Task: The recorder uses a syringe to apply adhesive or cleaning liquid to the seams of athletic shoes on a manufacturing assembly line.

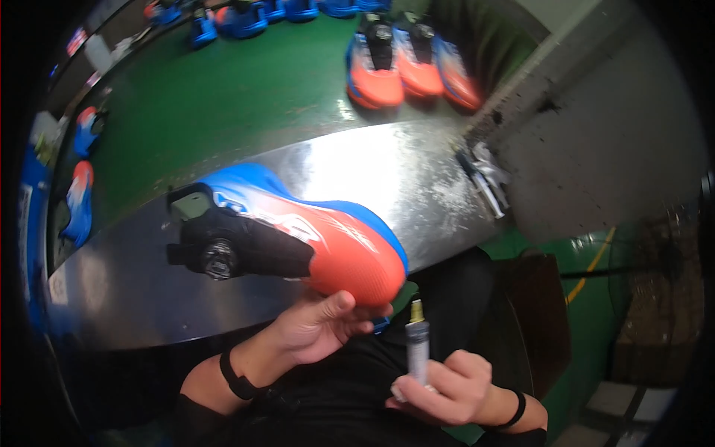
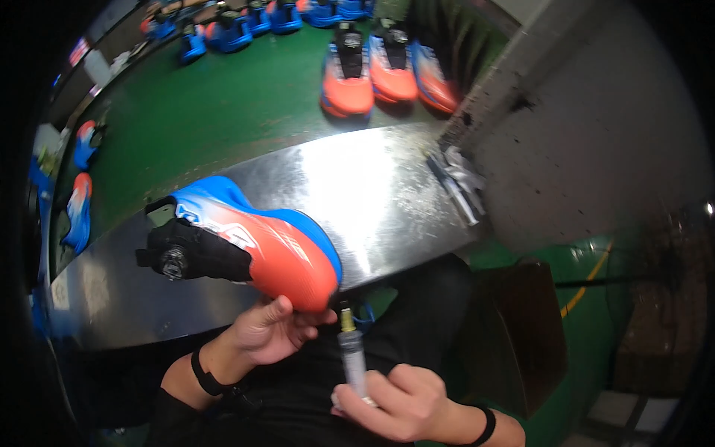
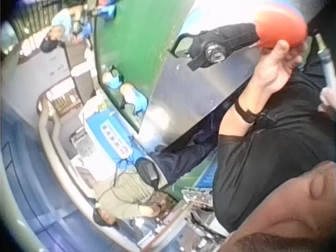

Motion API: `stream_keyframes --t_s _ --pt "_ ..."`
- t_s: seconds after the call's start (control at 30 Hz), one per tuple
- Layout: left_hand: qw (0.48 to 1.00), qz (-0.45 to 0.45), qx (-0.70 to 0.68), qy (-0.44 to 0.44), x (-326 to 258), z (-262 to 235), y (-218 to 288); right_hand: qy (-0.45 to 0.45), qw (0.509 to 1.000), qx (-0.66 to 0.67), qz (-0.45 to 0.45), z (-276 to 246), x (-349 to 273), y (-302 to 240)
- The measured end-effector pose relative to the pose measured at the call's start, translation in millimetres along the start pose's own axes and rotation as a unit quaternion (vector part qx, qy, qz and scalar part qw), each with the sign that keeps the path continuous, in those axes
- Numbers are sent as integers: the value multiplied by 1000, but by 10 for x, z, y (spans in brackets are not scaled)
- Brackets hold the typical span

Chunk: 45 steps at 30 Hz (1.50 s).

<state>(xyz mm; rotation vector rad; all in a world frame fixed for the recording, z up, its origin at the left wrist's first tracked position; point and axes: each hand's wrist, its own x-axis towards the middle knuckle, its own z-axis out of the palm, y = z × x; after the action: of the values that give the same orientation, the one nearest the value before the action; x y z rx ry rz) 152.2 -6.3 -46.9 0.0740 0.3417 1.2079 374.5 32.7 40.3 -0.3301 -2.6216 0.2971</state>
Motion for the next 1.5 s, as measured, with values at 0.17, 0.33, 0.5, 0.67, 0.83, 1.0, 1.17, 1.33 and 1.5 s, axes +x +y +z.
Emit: stream_keyframes --t_s 0.17,0.33,0.5,0.67,0.83,1.0,1.17,1.33,1.5 --pt "1000 -5 -19 20 -648 -64 64 3 998 8 58 108 105 403" --pt "983 81 79 144 -1272 24 243 15 997 -11 72 392 284 956" --pt "954 112 229 160 -948 70 558 46 995 -27 87 511 423 1277" --pt "948 187 233 108 251 105 1224 60 992 4 112 522 497 1380" --pt "948 156 229 157 810 62 1478 71 987 21 143 495 459 1352" --pt "921 272 237 144 -145 -289 1795 4 991 14 130 524 465 1278" --pt "809 436 201 339 -1545 -871 2407 -26 998 25 56 760 718 1125" --pt "699 522 165 460 -2717 -1361 2928 -62 997 8 52 869 834 1049" --pt "645 540 166 514 -3378 -1792 3342 -76 995 -11 69 868 841 1035"
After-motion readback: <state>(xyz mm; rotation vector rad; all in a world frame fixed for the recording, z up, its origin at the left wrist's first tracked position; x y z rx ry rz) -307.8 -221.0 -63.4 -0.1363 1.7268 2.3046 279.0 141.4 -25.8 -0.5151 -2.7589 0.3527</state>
